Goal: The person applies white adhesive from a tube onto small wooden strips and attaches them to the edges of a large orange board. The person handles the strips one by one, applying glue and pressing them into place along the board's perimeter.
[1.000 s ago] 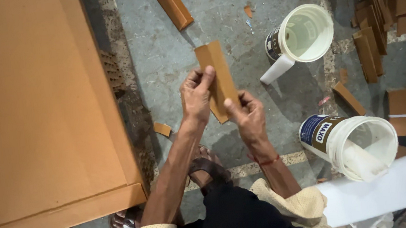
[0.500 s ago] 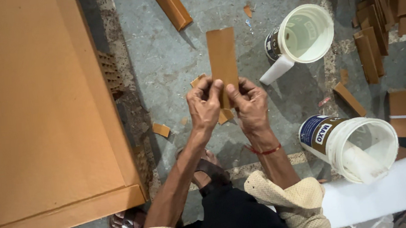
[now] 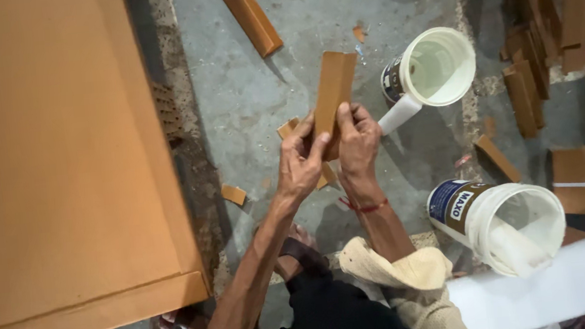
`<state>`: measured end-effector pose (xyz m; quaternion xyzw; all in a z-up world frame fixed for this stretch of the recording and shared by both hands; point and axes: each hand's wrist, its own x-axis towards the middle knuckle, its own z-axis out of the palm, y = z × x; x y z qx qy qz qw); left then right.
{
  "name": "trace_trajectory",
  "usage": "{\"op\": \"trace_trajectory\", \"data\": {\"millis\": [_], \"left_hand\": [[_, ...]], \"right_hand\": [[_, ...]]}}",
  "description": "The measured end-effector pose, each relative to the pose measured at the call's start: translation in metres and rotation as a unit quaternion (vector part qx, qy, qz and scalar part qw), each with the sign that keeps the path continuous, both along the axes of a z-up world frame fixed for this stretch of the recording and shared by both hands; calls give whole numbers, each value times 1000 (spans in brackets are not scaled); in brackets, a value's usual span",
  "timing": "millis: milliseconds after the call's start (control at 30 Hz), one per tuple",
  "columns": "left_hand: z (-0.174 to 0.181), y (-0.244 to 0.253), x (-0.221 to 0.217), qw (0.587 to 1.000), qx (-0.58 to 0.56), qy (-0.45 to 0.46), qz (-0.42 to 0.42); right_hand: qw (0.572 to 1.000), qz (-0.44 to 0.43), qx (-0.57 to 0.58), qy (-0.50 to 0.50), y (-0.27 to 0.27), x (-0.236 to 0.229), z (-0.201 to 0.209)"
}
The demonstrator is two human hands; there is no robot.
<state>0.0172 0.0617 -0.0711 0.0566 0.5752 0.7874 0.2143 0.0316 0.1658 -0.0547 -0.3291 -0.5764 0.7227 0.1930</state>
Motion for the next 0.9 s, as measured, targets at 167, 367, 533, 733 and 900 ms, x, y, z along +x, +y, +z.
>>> {"op": "trace_trajectory", "data": {"millis": [167,367,533,733,900], "left_hand": [[-5,5,9,996,-50,-14,-69],[-8,-2,8,983,-142,-68,-93],[-3,-3,15,990,-112,-73,-44],[3,-3,7,985,-168,-34,-10],[-1,-4,8,989,-130,52,56]], "right_hand": [[999,-34,-20,-12,40,-26,-21],[980,40,-157,118,57,-29,-17],[982,122,-102,106,40,-10,6],[983,143,113,20,20,-7,36],[961,149,203,-118,4,-3,35]]}}
